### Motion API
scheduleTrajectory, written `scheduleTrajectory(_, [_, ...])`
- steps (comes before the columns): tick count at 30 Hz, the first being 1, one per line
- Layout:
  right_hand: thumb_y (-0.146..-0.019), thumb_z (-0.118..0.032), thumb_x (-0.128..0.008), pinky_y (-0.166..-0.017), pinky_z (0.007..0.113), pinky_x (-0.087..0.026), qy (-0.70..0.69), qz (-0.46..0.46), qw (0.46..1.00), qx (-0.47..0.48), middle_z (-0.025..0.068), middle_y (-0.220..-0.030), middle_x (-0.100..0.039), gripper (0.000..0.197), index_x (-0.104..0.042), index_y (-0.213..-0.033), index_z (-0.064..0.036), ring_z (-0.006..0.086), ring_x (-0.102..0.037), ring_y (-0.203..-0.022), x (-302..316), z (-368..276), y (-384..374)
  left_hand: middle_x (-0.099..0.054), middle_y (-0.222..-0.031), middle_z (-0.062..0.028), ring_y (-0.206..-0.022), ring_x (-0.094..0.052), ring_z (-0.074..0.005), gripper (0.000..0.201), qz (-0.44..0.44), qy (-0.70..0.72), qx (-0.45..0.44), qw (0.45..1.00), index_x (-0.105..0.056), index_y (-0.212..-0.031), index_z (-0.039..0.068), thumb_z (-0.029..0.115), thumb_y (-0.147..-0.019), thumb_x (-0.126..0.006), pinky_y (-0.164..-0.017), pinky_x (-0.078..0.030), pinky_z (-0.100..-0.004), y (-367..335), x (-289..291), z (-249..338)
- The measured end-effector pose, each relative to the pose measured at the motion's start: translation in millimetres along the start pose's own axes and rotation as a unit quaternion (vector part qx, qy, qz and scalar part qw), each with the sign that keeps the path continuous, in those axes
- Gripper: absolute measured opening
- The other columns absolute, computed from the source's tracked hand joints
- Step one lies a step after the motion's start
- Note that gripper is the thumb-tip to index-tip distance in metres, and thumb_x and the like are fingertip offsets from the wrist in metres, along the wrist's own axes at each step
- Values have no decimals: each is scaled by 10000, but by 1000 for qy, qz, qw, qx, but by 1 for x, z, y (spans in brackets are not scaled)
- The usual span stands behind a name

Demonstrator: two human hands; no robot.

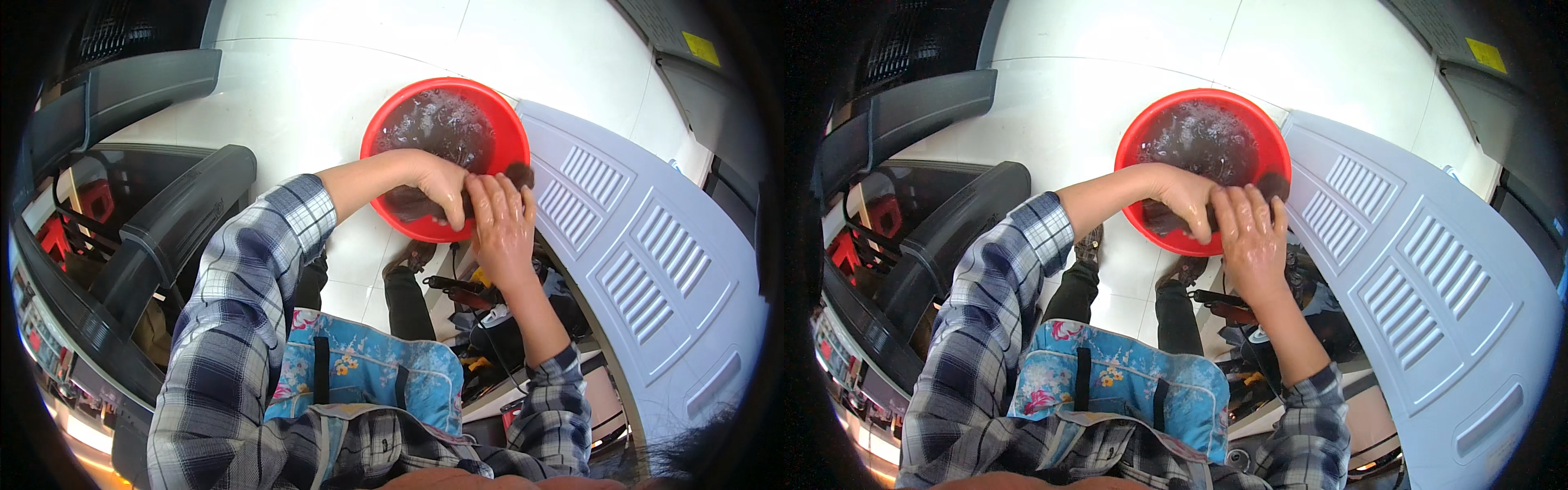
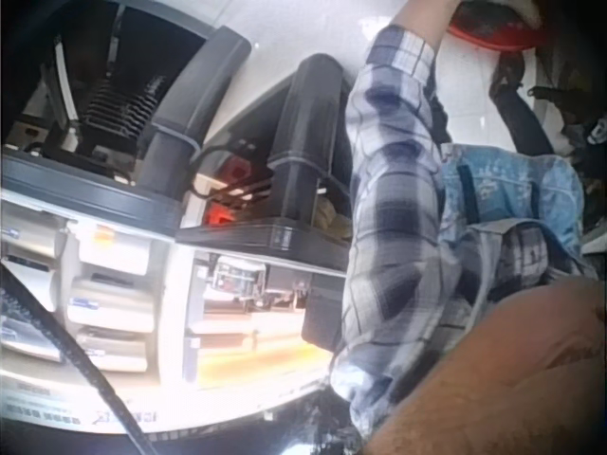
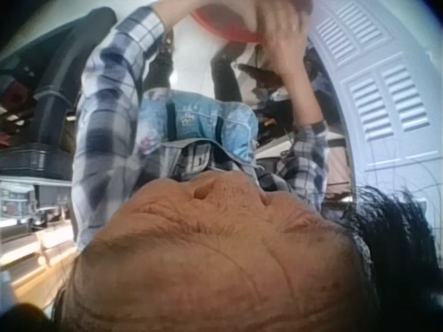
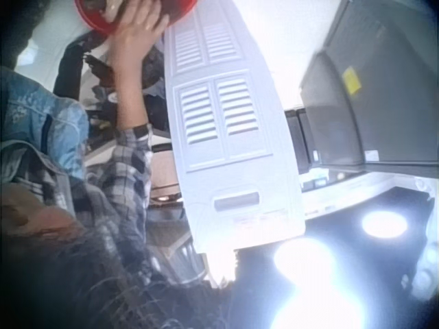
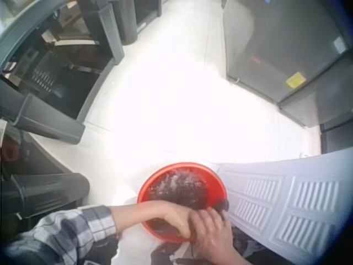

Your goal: The person wipes a countertop and several small appliances with a brown cloth in an appliance store. They move items like a rice cooker and kettle aside to clean underneath, then return them. The person also wrings the cloth in a red bucket of water and places a Philips box on a shelf.

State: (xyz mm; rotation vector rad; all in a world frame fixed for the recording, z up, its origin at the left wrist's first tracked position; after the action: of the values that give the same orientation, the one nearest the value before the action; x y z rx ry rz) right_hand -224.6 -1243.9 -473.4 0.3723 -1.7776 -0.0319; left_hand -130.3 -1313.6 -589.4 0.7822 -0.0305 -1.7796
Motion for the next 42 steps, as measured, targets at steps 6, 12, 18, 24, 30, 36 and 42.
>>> scheduleTrajectory(6, [-581,-142,-759,-852,417,-418,-32,-82,994,-64,101,-903,-657,351,-548,-854,-74,306,-602,-973,-24,25,-9,-697,-842,-70,-782,-653,-198,499,-5,-68,42,997,-653,-1043,31,321,-681,-834,-748,-502,-320,20,1,-29])
scheduleTrajectory(12, [-708,-85,-737,-664,309,-467,-473,-130,800,-345,47,-781,-642,277,-610,-938,4,233,-618,-719,-33,31,41,-656,-888,-189,-880,-635,-383,449,250,-292,-11,923,-555,-1040,40,263,-702,-750,-757,-505,-459,36,13,-16])
scheduleTrajectory(18, [-767,-140,-630,-657,304,-434,-853,-94,256,-446,46,-715,-543,178,-586,-891,-19,188,-507,-661,-54,-45,57,-652,-934,-161,-926,-626,-376,471,360,-408,-80,835,-491,-1092,83,192,-702,-731,-786,-492,-495,17,15,0])
scheduleTrajectory(24, [-801,-271,-561,-650,329,-368,-938,30,49,-342,-2,-656,-399,171,-511,-824,-109,159,-418,-635,-50,-81,-18,-595,-1128,-139,-1093,-565,-273,287,396,62,-198,894,-495,-1116,32,173,-873,-555,-916,-454,-395,29,-18,-6])
scheduleTrajectory(30, [-901,-273,-596,-925,434,-453,-908,233,72,-340,58,-949,-608,190,-567,-963,-95,246,-564,-955,-46,-49,-81,-594,-1165,-162,-1099,-572,-257,362,364,184,-232,883,-541,-1117,6,225,-834,-594,-915,-453,-373,14,-43,-16])
scheduleTrajectory(36, [-797,-149,-709,-1025,465,-400,-613,-7,784,-94,128,-1334,-520,491,-547,-1246,-33,350,-495,-1218,26,-47,-25,-593,-1202,-184,-1105,-579,-240,442,262,-137,-133,946,-586,-1118,-20,278,-794,-633,-915,-453,-351,19,-17,-17])
scheduleTrajectory(42, [-674,-33,-666,-1063,499,-312,-6,-33,999,13,125,-1262,-538,578,-563,-1241,-71,298,-466,-1243,32,-5,-6,-641,-771,-197,-745,-641,-301,449,102,-192,-6,976,-621,-947,-63,273,-669,-726,-706,-514,-387,42,-10,33])
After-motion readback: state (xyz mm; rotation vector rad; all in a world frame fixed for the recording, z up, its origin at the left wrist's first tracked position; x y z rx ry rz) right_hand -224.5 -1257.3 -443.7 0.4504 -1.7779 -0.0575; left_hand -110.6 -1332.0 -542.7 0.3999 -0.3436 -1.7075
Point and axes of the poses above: each hand's wrist, its own y-axis away from the middle knuckle, its own x-axis out of the back of the hand, z = x × y, the point moved 3 cm from there along -y, towards the middle knuckle
